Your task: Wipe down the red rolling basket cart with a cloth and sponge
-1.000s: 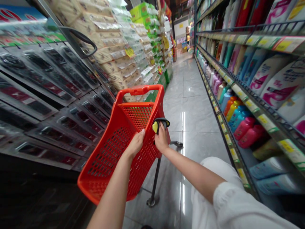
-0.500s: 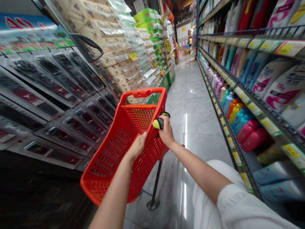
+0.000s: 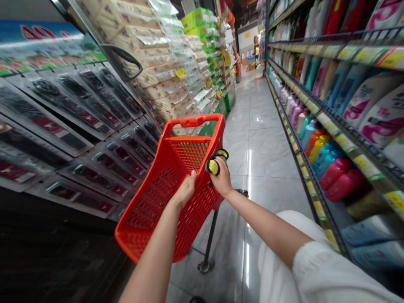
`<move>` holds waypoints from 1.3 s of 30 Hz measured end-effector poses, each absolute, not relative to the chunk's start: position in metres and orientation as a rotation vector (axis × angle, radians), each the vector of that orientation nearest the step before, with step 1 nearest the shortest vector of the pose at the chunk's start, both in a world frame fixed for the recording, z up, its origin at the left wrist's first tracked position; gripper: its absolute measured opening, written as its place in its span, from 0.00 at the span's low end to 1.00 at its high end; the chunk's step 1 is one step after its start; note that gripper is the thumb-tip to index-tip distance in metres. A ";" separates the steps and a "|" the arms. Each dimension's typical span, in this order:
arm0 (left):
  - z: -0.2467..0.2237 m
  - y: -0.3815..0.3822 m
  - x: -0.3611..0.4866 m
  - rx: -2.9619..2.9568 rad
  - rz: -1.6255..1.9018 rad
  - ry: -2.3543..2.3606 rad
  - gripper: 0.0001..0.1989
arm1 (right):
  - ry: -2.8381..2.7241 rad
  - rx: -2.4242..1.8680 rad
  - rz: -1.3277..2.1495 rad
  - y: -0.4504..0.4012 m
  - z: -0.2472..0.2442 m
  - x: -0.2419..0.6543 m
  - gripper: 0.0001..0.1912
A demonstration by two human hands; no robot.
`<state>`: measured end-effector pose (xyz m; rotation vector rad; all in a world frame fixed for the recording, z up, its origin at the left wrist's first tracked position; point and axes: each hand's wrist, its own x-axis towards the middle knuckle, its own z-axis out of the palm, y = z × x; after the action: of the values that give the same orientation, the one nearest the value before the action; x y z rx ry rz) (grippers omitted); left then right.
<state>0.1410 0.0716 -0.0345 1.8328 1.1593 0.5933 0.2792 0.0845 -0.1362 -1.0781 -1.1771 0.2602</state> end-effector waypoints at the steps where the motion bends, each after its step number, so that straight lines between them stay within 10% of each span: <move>1: -0.036 0.073 0.140 1.823 0.599 1.155 0.43 | -1.231 -1.094 0.235 0.077 -0.135 0.274 0.23; 19: -0.041 0.080 0.125 1.756 0.643 1.229 0.45 | -2.021 -0.837 0.065 0.041 -0.146 0.247 0.18; 31: -0.040 0.081 0.125 1.720 0.573 1.157 0.43 | -1.130 -1.358 0.433 0.081 -0.170 0.279 0.24; 39: -0.044 0.082 0.127 1.597 0.643 1.212 0.47 | -1.920 -0.862 0.184 0.038 -0.133 0.253 0.20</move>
<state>0.1274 0.0824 -0.0442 1.5968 1.2121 0.6435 0.2534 0.0375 -0.1330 -0.8621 -1.9200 0.1841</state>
